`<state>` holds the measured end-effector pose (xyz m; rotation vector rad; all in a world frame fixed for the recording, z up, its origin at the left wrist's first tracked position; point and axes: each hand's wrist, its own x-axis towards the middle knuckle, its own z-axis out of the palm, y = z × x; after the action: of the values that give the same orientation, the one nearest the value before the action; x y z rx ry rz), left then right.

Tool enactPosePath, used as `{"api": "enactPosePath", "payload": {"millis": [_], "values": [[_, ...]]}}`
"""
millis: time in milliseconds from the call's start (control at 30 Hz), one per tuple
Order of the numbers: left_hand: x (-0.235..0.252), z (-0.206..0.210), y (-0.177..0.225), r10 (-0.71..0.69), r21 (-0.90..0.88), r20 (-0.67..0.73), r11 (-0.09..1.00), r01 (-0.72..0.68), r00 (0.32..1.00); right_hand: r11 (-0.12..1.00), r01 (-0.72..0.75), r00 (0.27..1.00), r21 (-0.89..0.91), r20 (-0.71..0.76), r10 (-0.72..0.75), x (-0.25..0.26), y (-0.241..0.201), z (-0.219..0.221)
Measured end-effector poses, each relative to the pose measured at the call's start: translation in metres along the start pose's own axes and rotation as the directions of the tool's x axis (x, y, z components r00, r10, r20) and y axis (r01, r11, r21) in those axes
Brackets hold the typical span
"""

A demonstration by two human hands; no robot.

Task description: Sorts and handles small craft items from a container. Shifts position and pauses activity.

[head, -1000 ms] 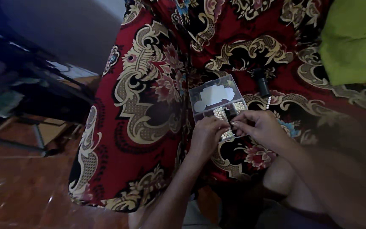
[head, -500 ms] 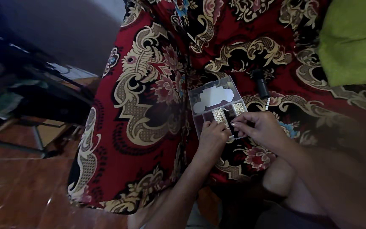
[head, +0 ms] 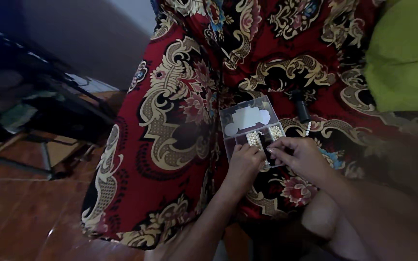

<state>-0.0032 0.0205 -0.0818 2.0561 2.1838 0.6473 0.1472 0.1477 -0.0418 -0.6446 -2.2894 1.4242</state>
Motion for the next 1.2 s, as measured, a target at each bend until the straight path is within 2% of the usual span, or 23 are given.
{"api": "enactPosePath", "payload": {"millis": [100, 167, 233, 300, 400, 567, 833, 1200], "values": [[0.003, -0.014, -0.002, -0.171, -0.362, 0.028, 0.917, 0.169, 0.985, 0.999, -0.029, 1.000, 0.045, 0.005, 0.029, -0.001, -0.003, -0.001], [0.006, -0.021, -0.004, -0.298, -0.613, 0.085, 0.737, 0.286, 0.951, 0.994, -0.053, 0.999, 0.098, 0.014, 0.052, 0.000, -0.005, -0.001], [0.008, -0.027, -0.006, -0.365, -0.808, 0.166, 0.482, 0.339, 0.916, 0.980, -0.096, 0.995, 0.177, 0.040, 0.090, 0.000, -0.009, -0.001], [0.009, -0.030, -0.007, -0.374, -0.903, 0.230, 0.263, 0.341, 0.898, 0.948, -0.154, 0.987, 0.280, 0.089, 0.134, 0.000, -0.011, -0.002], [0.008, -0.031, -0.009, -0.343, -0.935, 0.294, 0.091, 0.343, 0.892, 0.891, -0.219, 0.973, 0.398, 0.155, 0.170, 0.000, -0.013, -0.002], [0.006, -0.027, -0.012, -0.302, -0.956, 0.274, 0.014, 0.291, 0.913, 0.850, -0.240, 0.966, 0.469, 0.200, 0.162, -0.001, -0.013, -0.001], [0.005, -0.022, -0.014, -0.262, -0.974, 0.199, 0.054, 0.220, 0.944, 0.861, -0.225, 0.968, 0.455, 0.202, 0.146, -0.004, -0.015, 0.000], [0.006, -0.024, -0.013, -0.292, -0.976, 0.207, 0.007, 0.218, 0.934, 0.898, -0.199, 0.976, 0.393, 0.163, 0.145, -0.003, -0.014, 0.001]]}}
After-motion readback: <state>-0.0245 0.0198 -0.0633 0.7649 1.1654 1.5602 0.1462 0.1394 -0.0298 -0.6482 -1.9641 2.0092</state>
